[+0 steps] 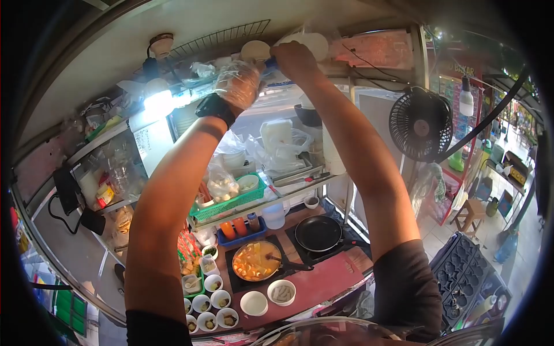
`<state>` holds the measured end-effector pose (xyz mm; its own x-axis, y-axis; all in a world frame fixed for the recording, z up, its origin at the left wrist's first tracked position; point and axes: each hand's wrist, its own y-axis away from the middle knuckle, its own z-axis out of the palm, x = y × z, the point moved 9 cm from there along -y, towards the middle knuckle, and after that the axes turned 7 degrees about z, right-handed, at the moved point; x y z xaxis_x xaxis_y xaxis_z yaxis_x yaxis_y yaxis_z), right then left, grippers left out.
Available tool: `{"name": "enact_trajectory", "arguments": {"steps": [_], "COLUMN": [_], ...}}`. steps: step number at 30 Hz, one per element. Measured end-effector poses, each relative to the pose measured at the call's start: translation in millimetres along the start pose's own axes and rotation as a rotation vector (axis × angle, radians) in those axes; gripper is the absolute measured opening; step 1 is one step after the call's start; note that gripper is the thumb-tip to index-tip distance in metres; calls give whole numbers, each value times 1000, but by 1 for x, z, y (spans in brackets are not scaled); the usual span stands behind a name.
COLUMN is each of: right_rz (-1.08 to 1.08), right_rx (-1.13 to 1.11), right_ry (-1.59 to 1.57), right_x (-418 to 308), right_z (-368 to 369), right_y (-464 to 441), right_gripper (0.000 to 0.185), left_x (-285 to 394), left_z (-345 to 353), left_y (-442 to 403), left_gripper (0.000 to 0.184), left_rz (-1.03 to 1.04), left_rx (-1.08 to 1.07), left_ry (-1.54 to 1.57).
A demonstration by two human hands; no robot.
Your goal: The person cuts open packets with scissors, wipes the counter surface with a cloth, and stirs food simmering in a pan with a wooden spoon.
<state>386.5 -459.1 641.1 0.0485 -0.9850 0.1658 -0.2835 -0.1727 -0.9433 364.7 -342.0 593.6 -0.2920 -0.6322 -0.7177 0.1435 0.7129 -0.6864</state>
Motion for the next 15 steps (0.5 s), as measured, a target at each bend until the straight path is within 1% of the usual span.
{"name": "enact_trajectory", "arguments": {"steps": [1, 2, 3, 5, 7, 8, 10, 11, 12, 13, 14, 15], "right_rz": [0, -13, -25, 7, 43, 48, 54, 46, 37, 39, 117, 189], "right_rx": [5, 46, 83, 61, 32, 24, 16, -52, -121, -123, 90, 304], "right_ry": [1, -36, -75, -96, -118, -153, -184, -249, -313, -311, -376, -437], "right_x": [5, 10, 14, 24, 34, 37, 40, 40, 39, 38, 48, 59], "right_z": [3, 3, 2, 3, 8, 9, 6, 10, 10, 1, -26, -48], "right_y": [-2, -3, -4, -6, -4, -2, 0, 1, 2, 5, 10, 17], "right_gripper": [20, 20, 20, 20, 19, 18, 17, 18, 18, 18, 18, 20], "left_x": [-2, -7, -28, -52, -37, -40, -45, -40, -39, -37, -35, -51], "left_z": [18, 40, 88, 94, 35, 40, 39, 45, 35, 33, 30, 85], "left_y": [-4, -4, 9, 19, 6, 7, -2, -1, -2, -1, 1, 19], "left_gripper": [25, 25, 23, 22, 21, 21, 19, 19, 19, 18, 18, 22], "left_rz": [39, 39, -80, -199, 21, 22, -41, -68, -68, -53, -39, 101], "left_rx": [-138, -134, -199, -262, -88, -90, -160, -267, -265, -245, -225, -170], "left_ry": [-62, -65, -246, -427, -124, -122, -207, -392, -390, -236, -80, -496]}}
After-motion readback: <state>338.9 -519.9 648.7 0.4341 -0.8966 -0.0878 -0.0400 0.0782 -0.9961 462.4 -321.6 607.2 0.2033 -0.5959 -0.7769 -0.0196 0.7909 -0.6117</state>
